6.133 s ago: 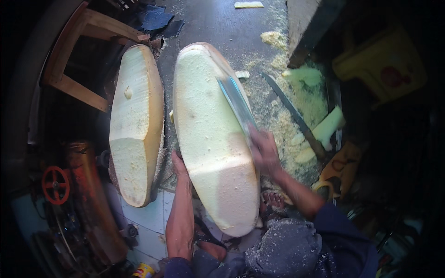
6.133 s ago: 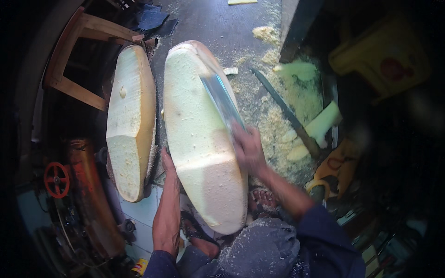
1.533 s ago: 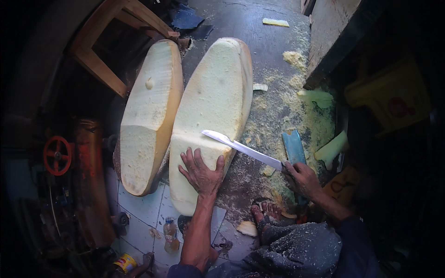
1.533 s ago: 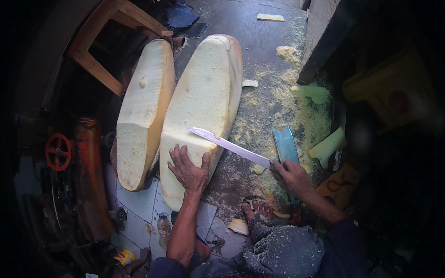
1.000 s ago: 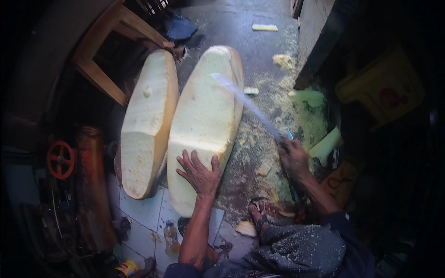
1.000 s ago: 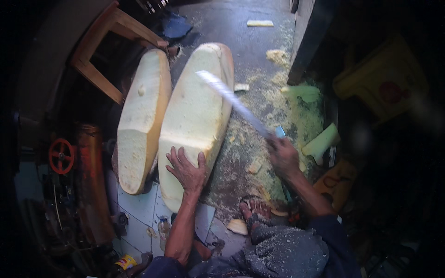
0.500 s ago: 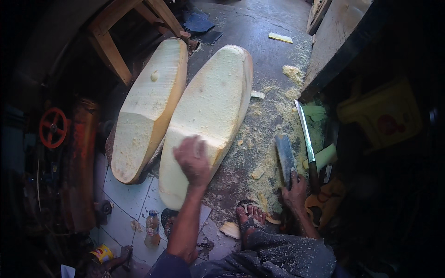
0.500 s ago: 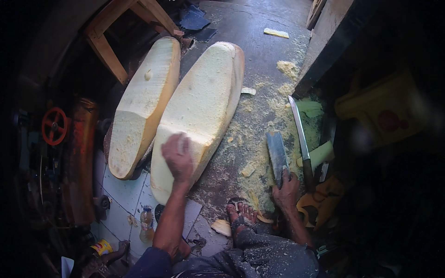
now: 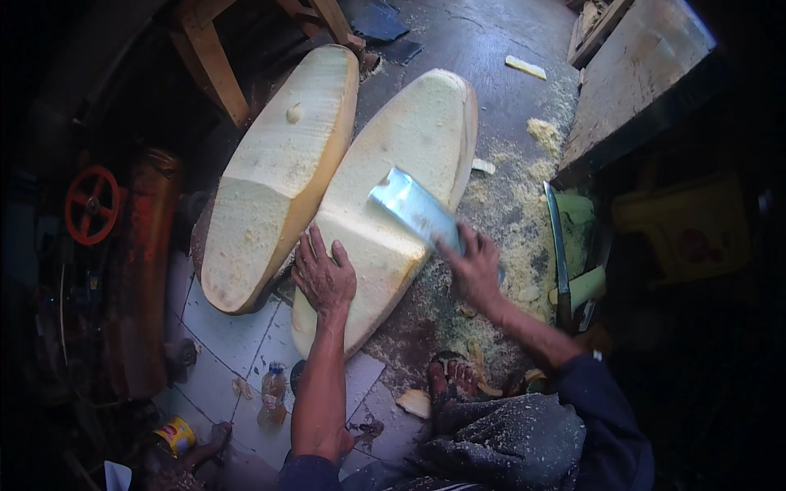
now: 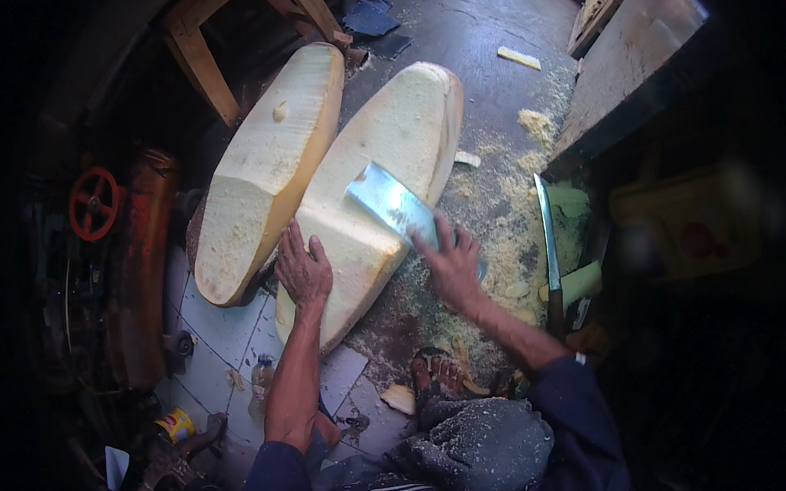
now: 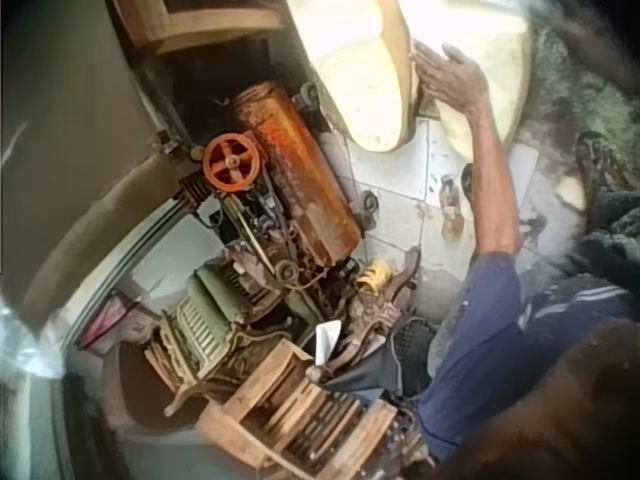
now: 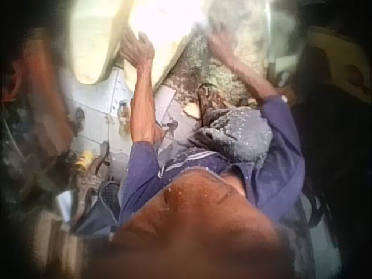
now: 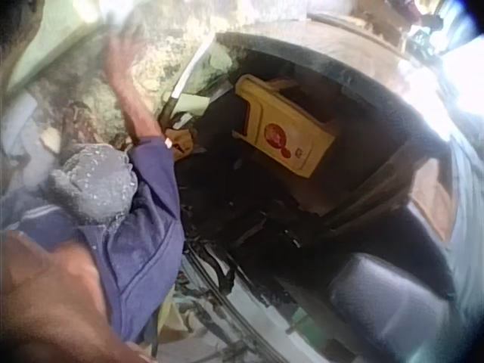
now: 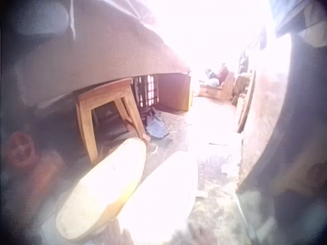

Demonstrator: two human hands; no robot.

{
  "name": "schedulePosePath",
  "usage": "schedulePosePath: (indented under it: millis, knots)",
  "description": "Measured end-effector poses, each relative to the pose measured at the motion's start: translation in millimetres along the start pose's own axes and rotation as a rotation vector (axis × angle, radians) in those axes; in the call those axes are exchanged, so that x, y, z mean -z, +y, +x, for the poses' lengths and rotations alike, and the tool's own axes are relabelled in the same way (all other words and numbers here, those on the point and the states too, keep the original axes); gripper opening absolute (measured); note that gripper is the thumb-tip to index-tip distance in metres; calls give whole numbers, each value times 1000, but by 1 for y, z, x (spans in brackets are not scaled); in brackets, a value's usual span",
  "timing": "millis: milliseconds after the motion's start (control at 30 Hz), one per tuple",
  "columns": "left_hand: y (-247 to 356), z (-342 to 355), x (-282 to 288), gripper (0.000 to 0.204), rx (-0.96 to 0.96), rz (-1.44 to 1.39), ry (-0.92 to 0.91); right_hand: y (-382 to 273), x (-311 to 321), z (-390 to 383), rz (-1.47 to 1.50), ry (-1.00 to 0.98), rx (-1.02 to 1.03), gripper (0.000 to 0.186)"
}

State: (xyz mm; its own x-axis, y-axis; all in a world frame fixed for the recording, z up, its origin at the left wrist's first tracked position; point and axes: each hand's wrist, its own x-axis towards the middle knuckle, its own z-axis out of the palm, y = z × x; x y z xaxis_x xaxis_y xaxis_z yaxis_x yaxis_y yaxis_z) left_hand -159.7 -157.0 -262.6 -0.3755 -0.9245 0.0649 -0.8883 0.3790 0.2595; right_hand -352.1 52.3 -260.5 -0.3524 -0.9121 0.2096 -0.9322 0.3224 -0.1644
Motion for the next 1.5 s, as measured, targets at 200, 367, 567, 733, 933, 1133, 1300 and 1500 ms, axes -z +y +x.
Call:
schedulePosePath:
  millis: [200, 367, 567, 733, 933, 1133, 1300, 1500]
  knots:
    - [-5, 0, -2, 61, -59, -6, 73, -4, 9, -7, 352, -21, -72, 72]
    - [-4, 2, 0, 61, -38, -21, 37, 7, 10, -24, 168, 8, 56, 79]
    - [-7, 1, -5, 63, -51, -9, 9, 16, -10, -21, 277, -145, 231, 71]
    - [-13, -1, -7, 65, -128, -3, 92, 19, -26, -10, 213, 3, 180, 73]
    - [-7, 1, -5, 63, -44, -8, 5, 17, -23, -12, 196, -111, 300, 76]
    - [-9, 4, -1, 63, -1, -35, -49, 15, 6, -25, 232, -1, -97, 55]
    - [-6, -2, -6, 66, -91, 136, 17, -7, 25, -26, 258, -186, 7, 58]
    - [-11, 3, -5, 65, -74, -77, 91, -7, 51, -19, 230, -159, 16, 61]
